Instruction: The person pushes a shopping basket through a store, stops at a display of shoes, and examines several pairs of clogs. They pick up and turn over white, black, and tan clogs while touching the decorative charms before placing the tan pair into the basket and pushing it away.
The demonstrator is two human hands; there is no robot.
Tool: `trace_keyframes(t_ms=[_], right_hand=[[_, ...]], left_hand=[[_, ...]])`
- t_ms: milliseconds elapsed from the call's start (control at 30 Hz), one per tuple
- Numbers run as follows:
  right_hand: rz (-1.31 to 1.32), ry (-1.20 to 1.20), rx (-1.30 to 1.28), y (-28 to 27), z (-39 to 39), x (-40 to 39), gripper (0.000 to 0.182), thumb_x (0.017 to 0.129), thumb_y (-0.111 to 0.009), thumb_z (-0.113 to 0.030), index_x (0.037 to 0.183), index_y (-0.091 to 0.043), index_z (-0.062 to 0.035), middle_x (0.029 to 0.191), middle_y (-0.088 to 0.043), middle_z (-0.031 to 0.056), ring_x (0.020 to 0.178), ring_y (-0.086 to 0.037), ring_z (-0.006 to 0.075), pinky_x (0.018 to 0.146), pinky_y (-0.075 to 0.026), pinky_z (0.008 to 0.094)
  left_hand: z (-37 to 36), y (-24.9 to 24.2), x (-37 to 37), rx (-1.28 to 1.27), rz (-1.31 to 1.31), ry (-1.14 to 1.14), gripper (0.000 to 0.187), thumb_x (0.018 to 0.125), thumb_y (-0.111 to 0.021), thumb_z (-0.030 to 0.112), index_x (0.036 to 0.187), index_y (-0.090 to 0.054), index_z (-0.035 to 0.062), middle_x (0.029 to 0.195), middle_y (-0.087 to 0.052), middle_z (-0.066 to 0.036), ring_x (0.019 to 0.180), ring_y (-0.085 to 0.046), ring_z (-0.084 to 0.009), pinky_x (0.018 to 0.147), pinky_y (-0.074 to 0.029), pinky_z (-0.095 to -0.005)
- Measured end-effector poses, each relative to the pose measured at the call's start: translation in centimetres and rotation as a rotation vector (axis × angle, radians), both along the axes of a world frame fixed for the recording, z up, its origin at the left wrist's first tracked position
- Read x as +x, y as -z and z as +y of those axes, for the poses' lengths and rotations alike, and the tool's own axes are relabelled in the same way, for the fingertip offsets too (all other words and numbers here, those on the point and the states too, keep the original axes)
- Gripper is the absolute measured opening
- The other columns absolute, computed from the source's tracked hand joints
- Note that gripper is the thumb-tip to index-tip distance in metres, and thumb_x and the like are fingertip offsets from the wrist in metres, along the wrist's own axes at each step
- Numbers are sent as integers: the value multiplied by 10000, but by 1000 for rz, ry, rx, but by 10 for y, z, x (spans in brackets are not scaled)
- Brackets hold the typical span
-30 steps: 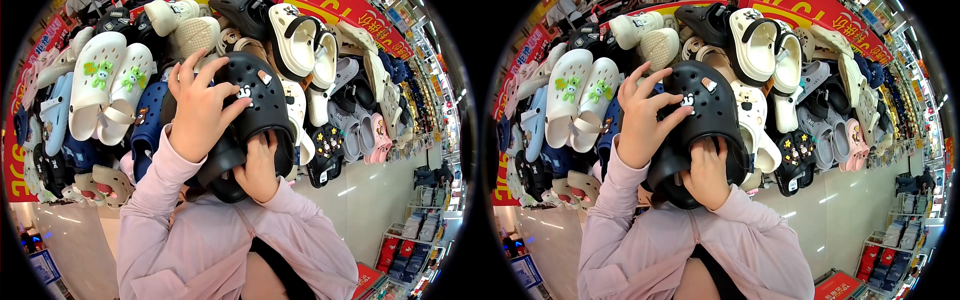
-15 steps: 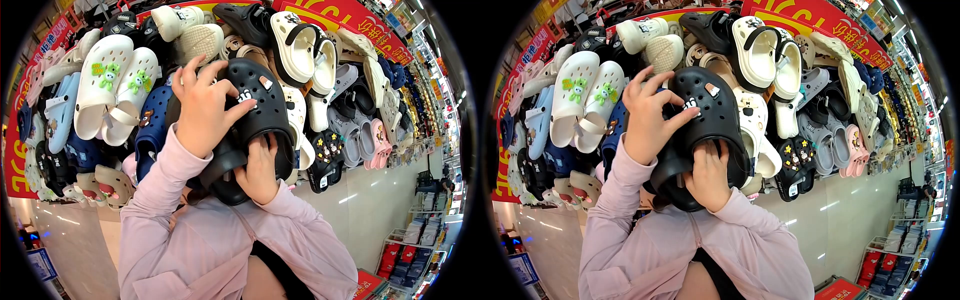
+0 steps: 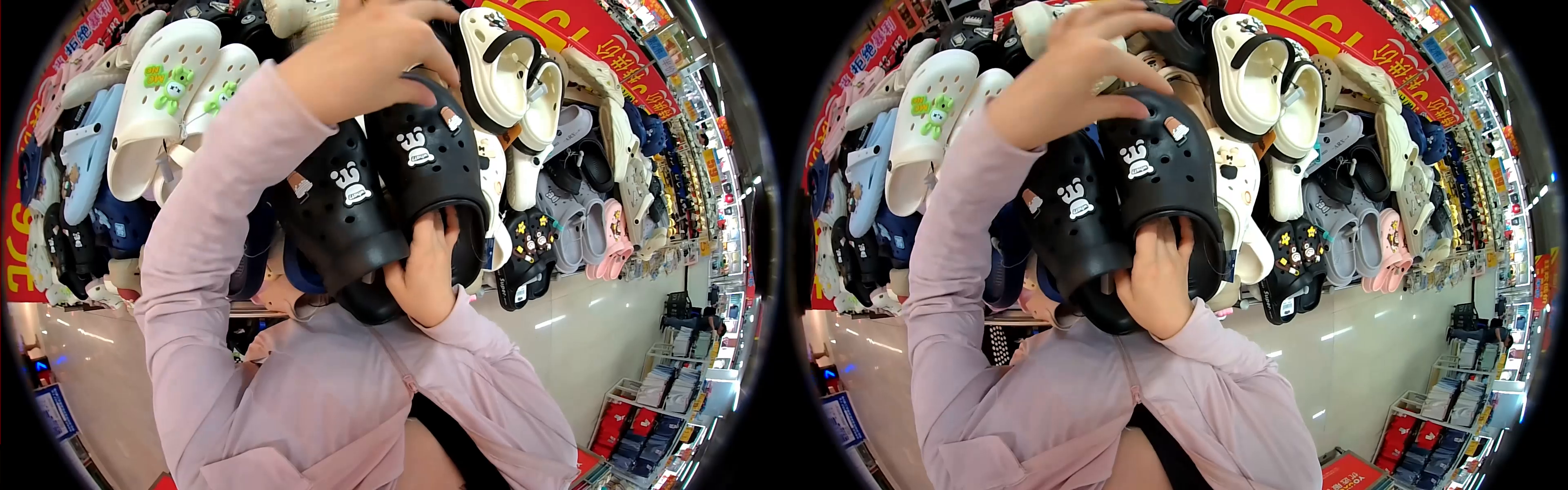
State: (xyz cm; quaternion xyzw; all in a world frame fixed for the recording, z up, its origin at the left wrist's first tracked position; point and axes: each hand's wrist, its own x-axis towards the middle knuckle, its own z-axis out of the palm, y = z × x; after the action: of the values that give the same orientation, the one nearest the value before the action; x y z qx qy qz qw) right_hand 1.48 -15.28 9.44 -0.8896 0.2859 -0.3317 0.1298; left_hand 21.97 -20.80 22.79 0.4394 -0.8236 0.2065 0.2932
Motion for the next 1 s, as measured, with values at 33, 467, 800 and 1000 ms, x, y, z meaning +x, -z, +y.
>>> trace_keyframes(t_ms=[33, 467, 800, 1000], right_hand=[[7, 2, 0, 0, 0, -1, 692, 612, -598, -33, 1235, -337, 114, 1128, -486, 271, 1091, -459, 430, 1045, -185, 561], [-29, 29, 18, -3, 0, 1, 601, 643, -626, -76, 1175, -408, 99, 1072, -519, 259, 1059, -482, 408, 1028, -207, 549], [-17, 16, 21, 0, 0, 0, 655, 633, -609, -60, 1219, -372, 113, 1147, -488, 275, 1098, -464, 415, 1047, -181, 554], [-34, 2, 70, 5, 0, -2, 658, 698, -570, -85, 1294, -357, 93, 1280, -447, 262, 1248, -373, 425, 1060, -160, 546]], left_hand=[[-10, 9, -3, 73, -4, -8, 288, 629, -784, 187, 912, -737, 204, 1312, -517, -42, 1287, -364, -278, 1056, -223, -443], [-57, 35, -5, 367, 37, 222, 154, 692, -743, 230, 838, -761, 275, 1299, -535, 35, 1303, -315, -259, 1021, -157, -497], [-58, 25, -7, 541, 59, 326, 148, 703, -722, 91, 805, -760, 191, 1316, -523, 33, 1257, -384, -244, 1035, -201, -496], [-48, 22, -7, 402, 41, 226, 228, 718, -710, 85, 916, -749, 193, 1341, -502, -10, 1261, -385, -243, 1034, -221, -478]])
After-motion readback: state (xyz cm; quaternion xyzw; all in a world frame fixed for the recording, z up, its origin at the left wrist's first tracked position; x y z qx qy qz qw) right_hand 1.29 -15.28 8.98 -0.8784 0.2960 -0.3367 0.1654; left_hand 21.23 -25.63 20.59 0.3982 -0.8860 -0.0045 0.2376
